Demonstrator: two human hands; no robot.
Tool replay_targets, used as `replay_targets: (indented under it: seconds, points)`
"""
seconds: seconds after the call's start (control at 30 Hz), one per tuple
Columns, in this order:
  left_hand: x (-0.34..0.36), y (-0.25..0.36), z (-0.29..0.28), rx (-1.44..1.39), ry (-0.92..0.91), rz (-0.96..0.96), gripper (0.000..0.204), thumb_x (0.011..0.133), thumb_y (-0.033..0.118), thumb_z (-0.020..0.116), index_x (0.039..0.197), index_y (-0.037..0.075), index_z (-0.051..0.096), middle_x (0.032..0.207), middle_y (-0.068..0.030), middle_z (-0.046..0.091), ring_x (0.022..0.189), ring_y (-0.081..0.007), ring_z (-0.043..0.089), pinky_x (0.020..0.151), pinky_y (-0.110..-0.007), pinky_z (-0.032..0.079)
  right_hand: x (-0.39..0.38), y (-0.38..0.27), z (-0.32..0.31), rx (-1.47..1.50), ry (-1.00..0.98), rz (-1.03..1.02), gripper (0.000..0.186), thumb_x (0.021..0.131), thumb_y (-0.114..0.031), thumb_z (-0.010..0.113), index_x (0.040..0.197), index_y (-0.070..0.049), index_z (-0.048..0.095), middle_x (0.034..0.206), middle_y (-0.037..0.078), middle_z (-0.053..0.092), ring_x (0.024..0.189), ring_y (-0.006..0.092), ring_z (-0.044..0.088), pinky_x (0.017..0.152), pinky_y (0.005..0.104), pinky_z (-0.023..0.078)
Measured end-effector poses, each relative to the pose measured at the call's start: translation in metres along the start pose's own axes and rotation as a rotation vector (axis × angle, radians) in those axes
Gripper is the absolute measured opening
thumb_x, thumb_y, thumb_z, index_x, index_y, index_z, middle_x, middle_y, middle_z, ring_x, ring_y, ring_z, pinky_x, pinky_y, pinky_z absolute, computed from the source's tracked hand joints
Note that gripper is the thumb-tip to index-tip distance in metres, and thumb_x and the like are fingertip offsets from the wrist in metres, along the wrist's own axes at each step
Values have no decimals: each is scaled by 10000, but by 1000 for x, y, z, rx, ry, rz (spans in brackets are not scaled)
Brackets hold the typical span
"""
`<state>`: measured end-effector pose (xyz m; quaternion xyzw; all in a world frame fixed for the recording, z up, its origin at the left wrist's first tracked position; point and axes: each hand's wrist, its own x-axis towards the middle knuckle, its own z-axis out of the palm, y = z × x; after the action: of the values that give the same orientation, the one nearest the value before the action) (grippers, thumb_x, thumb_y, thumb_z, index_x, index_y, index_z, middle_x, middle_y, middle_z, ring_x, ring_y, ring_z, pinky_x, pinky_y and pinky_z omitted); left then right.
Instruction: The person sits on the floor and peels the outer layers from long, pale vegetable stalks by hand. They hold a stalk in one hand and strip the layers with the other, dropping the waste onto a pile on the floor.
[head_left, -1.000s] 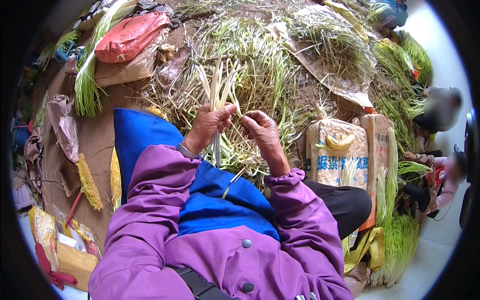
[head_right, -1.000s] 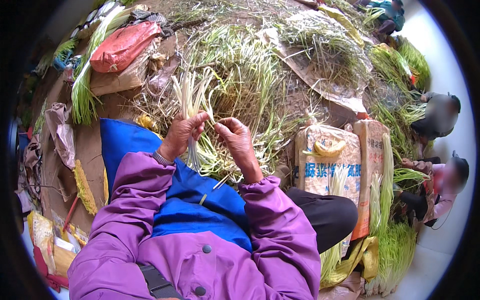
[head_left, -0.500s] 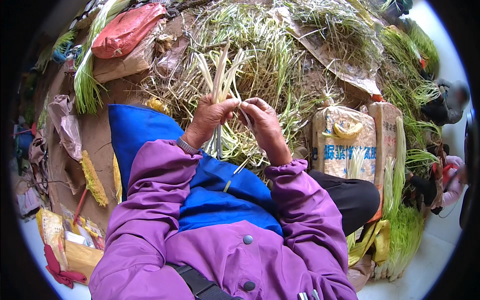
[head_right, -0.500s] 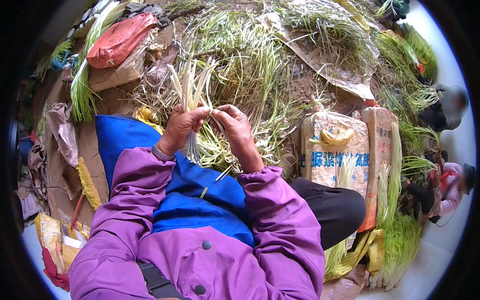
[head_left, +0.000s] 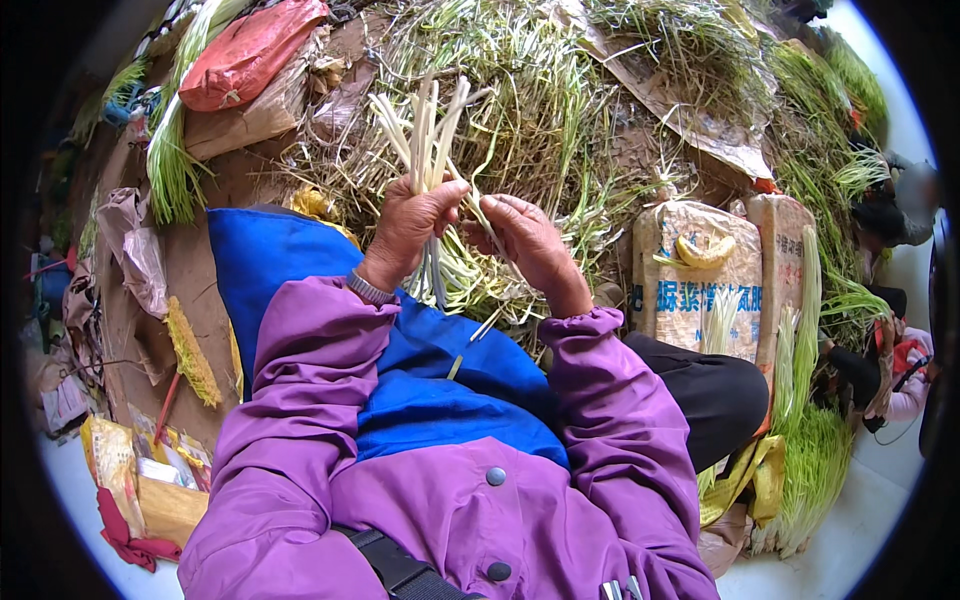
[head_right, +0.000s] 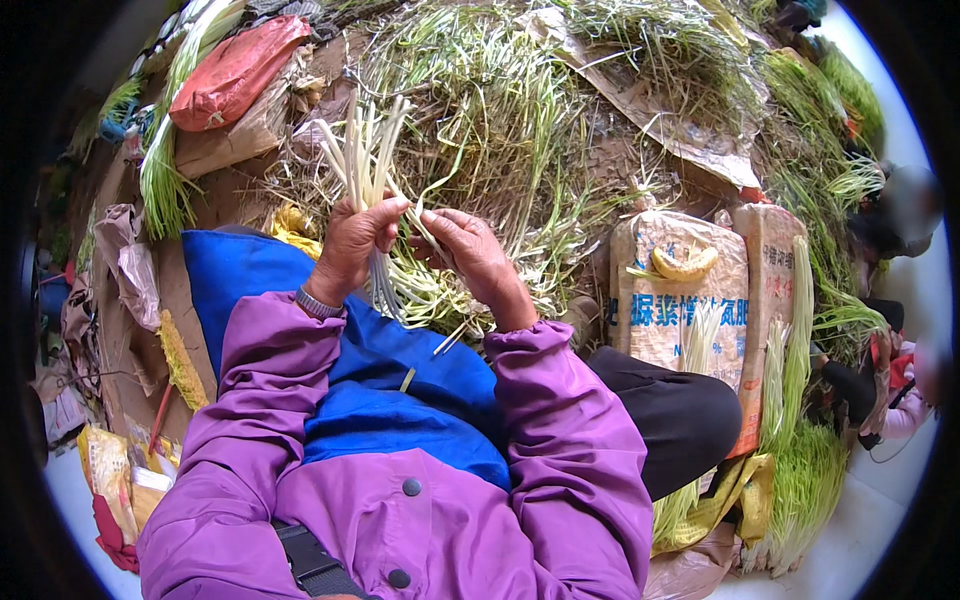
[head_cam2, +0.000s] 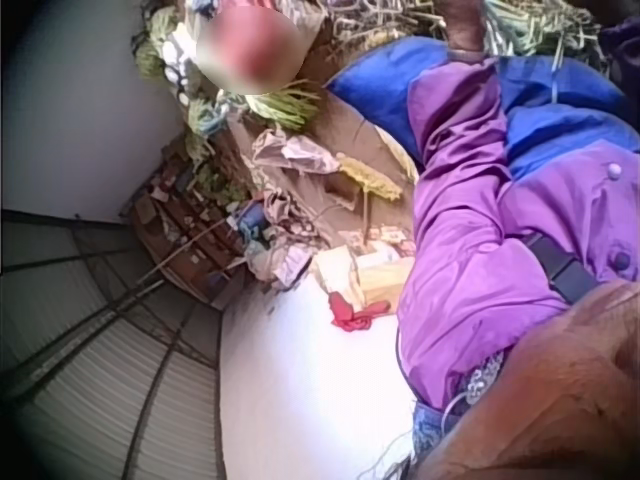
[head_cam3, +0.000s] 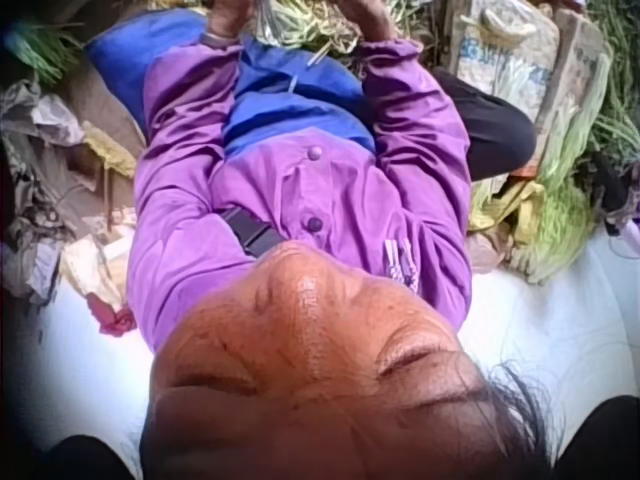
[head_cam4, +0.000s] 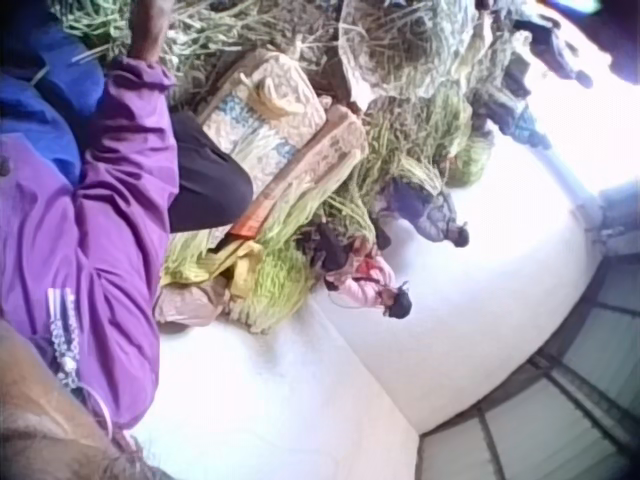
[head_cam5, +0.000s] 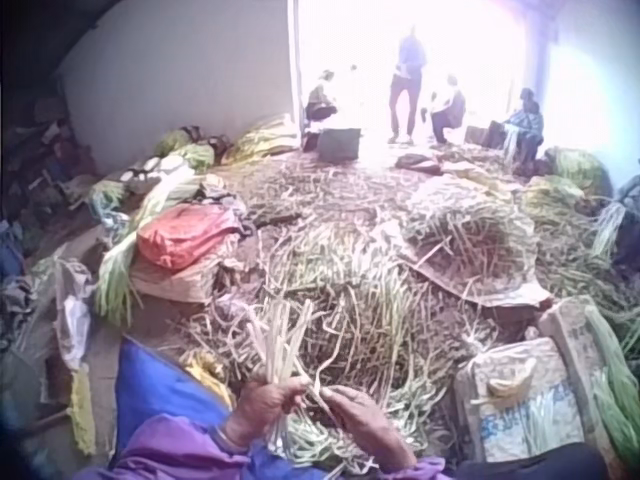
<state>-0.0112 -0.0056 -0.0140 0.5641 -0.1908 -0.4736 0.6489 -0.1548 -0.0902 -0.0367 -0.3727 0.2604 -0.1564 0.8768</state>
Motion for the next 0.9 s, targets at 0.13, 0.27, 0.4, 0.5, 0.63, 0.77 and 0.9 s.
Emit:
replay_targets:
  seconds: [0.13, 0.27, 0.4, 0.5, 0.63, 0.77, 0.9]
  points:
    - [-3, 5, 3, 55, -78, -46, 58, 836, 102, 638, 869, 57, 623, 626, 48, 551, 504, -17, 503, 441, -148, 386, 6, 5, -3, 125, -18, -17, 199, 901, -212, 571, 955, -21, 586, 763, 45, 608, 609, 109, 551, 557, 234, 431]
    - [-5, 8, 2, 68, -72, -15, 68, 841, 123, 634, 855, 59, 615, 595, 40, 537, 484, -25, 485, 435, -154, 365, 10, 8, -4, 126, 26, -43, 149, 905, -171, 539, 926, -27, 570, 757, 42, 586, 636, 124, 550, 599, 259, 448]
    - [-7, 4, 4, -8, 27, -3, 83, 820, 127, 663, 847, 69, 611, 635, 34, 560, 489, -34, 500, 427, -164, 371, 7, 6, -8, 79, 114, -73, 120, 887, -155, 559, 904, -37, 556, 760, 22, 561, 634, 117, 556, 601, 258, 476]
    - [-2, 1, -5, -12, -48, -4, 77, 821, 122, 659, 841, 62, 615, 639, 33, 565, 485, -37, 508, 424, -170, 389, 0, -2, -2, 97, 61, -30, 154, 894, -168, 554, 965, -33, 531, 779, 42, 577, 646, 143, 580, 601, 272, 483]
    - [-8, 10, -3, -41, -23, -20, 75, 831, 129, 658, 831, 66, 619, 599, 27, 557, 469, -39, 496, 424, -167, 380, -4, -6, 2, 132, -49, 71, 223, 932, -239, 505, 1042, -45, 524, 863, 60, 604, 717, 142, 584, 628, 283, 484]
    - [-6, 6, -7, -9, -106, 10, 107, 830, 167, 657, 833, 64, 626, 587, 23, 554, 457, -44, 477, 422, -173, 359, -4, 2, 5, 67, -100, 115, 197, 901, -217, 568, 1007, -51, 556, 851, 36, 596, 697, 133, 565, 622, 285, 480]
    - [-9, 9, -9, -44, -128, 20, 88, 840, 152, 635, 817, 68, 619, 585, 31, 549, 468, -38, 489, 424, -169, 363, -9, -1, 13, 198, -100, 109, 138, 913, -176, 536, 994, -65, 554, 845, 35, 597, 722, 144, 574, 644, 306, 495]
